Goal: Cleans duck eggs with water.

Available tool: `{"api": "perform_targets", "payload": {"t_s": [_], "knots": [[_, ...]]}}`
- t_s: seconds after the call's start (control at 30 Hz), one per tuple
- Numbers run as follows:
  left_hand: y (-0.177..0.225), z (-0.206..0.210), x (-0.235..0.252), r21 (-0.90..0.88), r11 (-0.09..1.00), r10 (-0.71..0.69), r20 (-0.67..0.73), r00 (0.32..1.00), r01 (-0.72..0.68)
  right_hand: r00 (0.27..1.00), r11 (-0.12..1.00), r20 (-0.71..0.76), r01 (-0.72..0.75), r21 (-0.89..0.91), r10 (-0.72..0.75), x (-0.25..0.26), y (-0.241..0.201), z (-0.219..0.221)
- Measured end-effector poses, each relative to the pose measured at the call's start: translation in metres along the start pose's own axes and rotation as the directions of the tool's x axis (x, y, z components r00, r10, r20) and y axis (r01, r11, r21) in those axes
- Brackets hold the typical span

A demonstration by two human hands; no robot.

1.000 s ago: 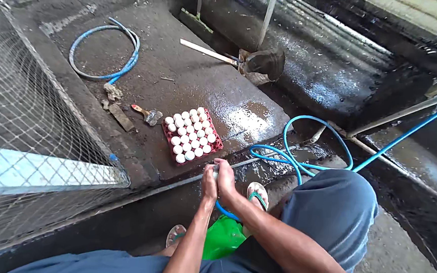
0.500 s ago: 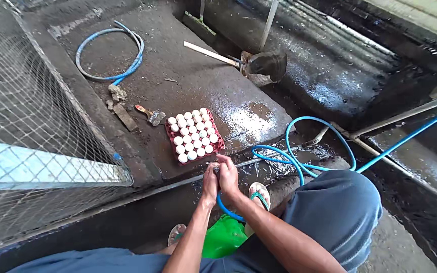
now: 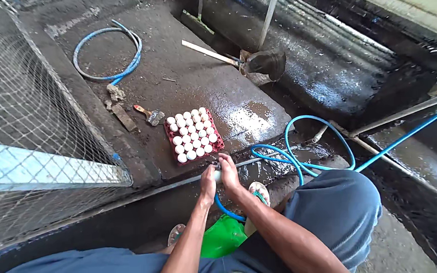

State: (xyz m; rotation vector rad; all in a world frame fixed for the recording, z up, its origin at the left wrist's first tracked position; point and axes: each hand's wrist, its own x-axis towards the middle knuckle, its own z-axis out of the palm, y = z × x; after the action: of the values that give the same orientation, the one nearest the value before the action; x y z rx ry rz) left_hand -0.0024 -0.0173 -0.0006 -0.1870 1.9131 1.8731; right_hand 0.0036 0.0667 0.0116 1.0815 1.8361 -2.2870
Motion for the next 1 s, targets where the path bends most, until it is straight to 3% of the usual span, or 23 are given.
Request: {"api": "perform_targets", "payload": {"t_s": [0.07,0.13,0.23,0.33,0.37,0.43,0.5,0.57,0.67,0.77,0.83,0.9,1.0], "knots": [[0.002,-0.005,0.000,-0.048,0.996,-0.071,0.066,0.995,0.074,0.971,0.962,0.070,-0.236,0.134,0.229,0.015,-0.003,-0.003],[0.003,-0.011,0.004,-0.166,0.974,-0.115,0.214,0.970,0.152,0.932,0.893,0.129,-0.363,0.265,0.340,0.022,-0.001,-0.006],[0.000,-0.025,0.011,-0.235,0.940,-0.121,0.452,0.884,0.249,0.974,0.927,0.060,-0.224,0.301,0.216,0.022,-0.003,-0.007],[0.003,-0.016,0.010,-0.204,0.955,-0.153,0.289,0.945,0.217,0.991,0.988,0.005,0.136,-0.074,-0.136,0.002,0.001,-0.003],[0.008,-0.010,0.009,-0.204,0.955,-0.173,0.212,0.962,0.217,0.968,0.947,0.033,0.249,-0.206,-0.247,-0.007,0.002,0.000],[0.012,-0.004,0.008,-0.191,0.958,-0.178,0.184,0.967,0.213,0.922,0.868,0.074,0.383,-0.315,-0.380,-0.008,0.007,0.000],[0.009,-0.002,0.003,-0.065,0.982,-0.162,0.182,0.970,0.176,0.954,0.918,-0.014,0.285,-0.276,-0.300,0.007,0.005,-0.002],[0.004,0.005,0.001,0.007,0.993,-0.114,0.063,0.991,0.114,0.982,0.970,-0.087,0.146,-0.196,-0.165,0.011,0.002,0.003],[0.012,0.009,-0.006,-0.013,1.000,0.010,-0.048,0.999,-0.011,0.966,0.936,0.024,0.254,-0.244,-0.256,-0.014,0.005,0.010],[0.010,0.008,-0.004,-0.076,0.991,-0.106,0.016,0.994,0.107,0.986,0.972,-0.027,0.155,-0.174,-0.162,0.012,0.001,0.000],[0.006,0.009,-0.003,-0.039,0.995,-0.094,-0.016,0.995,0.094,0.993,0.988,-0.073,0.081,-0.128,-0.091,0.014,0.003,0.003],[0.007,0.010,-0.002,-0.021,0.999,-0.030,-0.088,0.996,0.028,0.985,0.961,-0.031,0.156,-0.229,-0.168,-0.007,0.011,0.010],[0.008,0.007,-0.002,-0.045,0.997,-0.068,-0.042,0.997,0.066,0.982,0.953,-0.004,0.181,-0.242,-0.188,-0.004,0.006,0.007]]}}
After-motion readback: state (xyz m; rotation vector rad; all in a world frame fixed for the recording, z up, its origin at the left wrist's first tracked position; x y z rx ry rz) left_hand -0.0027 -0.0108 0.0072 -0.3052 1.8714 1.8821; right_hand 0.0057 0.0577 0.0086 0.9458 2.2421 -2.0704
